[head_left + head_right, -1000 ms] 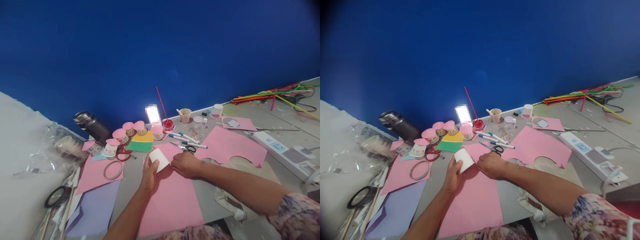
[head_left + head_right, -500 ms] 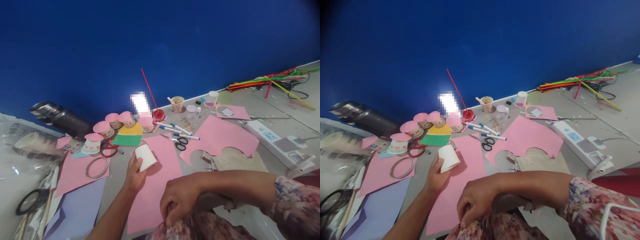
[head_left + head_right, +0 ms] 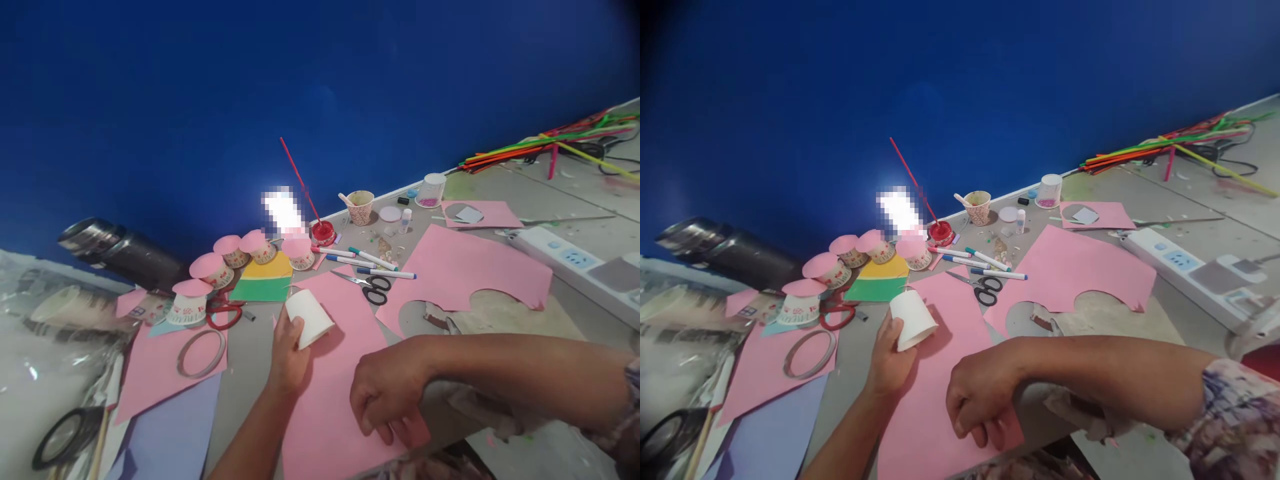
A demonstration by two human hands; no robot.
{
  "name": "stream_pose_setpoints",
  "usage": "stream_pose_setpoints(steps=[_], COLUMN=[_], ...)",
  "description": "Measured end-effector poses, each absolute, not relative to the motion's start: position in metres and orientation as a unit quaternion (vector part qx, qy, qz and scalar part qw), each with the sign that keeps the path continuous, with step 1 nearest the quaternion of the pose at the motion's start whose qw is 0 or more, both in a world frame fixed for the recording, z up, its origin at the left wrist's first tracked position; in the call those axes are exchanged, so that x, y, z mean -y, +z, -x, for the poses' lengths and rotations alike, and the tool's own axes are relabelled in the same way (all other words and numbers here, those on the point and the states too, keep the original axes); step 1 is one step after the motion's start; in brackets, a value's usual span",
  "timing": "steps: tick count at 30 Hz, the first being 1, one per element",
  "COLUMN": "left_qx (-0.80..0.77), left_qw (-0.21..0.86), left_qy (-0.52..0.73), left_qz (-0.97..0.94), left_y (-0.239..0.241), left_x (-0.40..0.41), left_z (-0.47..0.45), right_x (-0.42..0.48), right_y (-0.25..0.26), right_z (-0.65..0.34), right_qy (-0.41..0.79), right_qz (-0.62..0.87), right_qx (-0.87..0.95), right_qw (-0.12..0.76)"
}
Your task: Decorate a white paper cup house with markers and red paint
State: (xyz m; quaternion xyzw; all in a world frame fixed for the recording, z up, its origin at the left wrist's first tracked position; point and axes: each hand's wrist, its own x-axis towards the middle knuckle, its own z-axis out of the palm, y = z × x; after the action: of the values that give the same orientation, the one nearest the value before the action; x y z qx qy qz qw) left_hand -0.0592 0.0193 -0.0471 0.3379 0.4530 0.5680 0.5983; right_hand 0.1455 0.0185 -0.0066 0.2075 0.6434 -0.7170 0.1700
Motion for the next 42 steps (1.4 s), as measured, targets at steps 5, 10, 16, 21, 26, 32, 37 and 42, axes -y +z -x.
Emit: stream_pose_setpoints(steps=[5, 10, 16, 21, 26, 32, 37, 42], left_qx=[-0.471, -0.478, -0.482, -0.483, -0.442, -0.428, -0.438, -0.426], left_qw=[0.588, 0.586, 0.593, 0.646, 0.664, 0.641, 0.610, 0.626], left_qy=[0.525, 0.497, 0.533, 0.498, 0.516, 0.542, 0.595, 0.602], left_qz=[-0.397, -0.426, -0.363, -0.317, -0.312, -0.333, -0.286, -0.252], left_y=[-0.052, -0.049, -0.049, -0.011, 0.008, -0.018, -0.033, -0.043], left_x=[-0.009, -0.002, -0.008, -0.024, -0.037, -0.051, -0.053, -0.051], left_z=[0.061, 0.060, 0.068, 0.064, 0.040, 0.041, 0.048, 0.045], right_x=[-0.019, -0.020, -0.020, -0.023, -0.022, -0.019, -0.024, -0.026], right_y=[-0.015, -0.021, -0.013, -0.012, -0.010, -0.021, -0.032, -0.030], right_z=[-0.139, -0.137, -0.140, -0.136, -0.140, -0.138, -0.136, -0.138], right_qy=[-0.638, -0.603, -0.674, -0.727, -0.730, -0.762, -0.760, -0.686], right_qz=[-0.168, -0.154, -0.203, -0.224, -0.215, -0.264, -0.295, -0.299], right_qx=[-0.746, -0.780, -0.695, -0.618, -0.623, -0.590, -0.573, -0.661], right_qw=[0.088, 0.059, 0.142, 0.198, 0.181, -0.023, -0.085, -0.059])
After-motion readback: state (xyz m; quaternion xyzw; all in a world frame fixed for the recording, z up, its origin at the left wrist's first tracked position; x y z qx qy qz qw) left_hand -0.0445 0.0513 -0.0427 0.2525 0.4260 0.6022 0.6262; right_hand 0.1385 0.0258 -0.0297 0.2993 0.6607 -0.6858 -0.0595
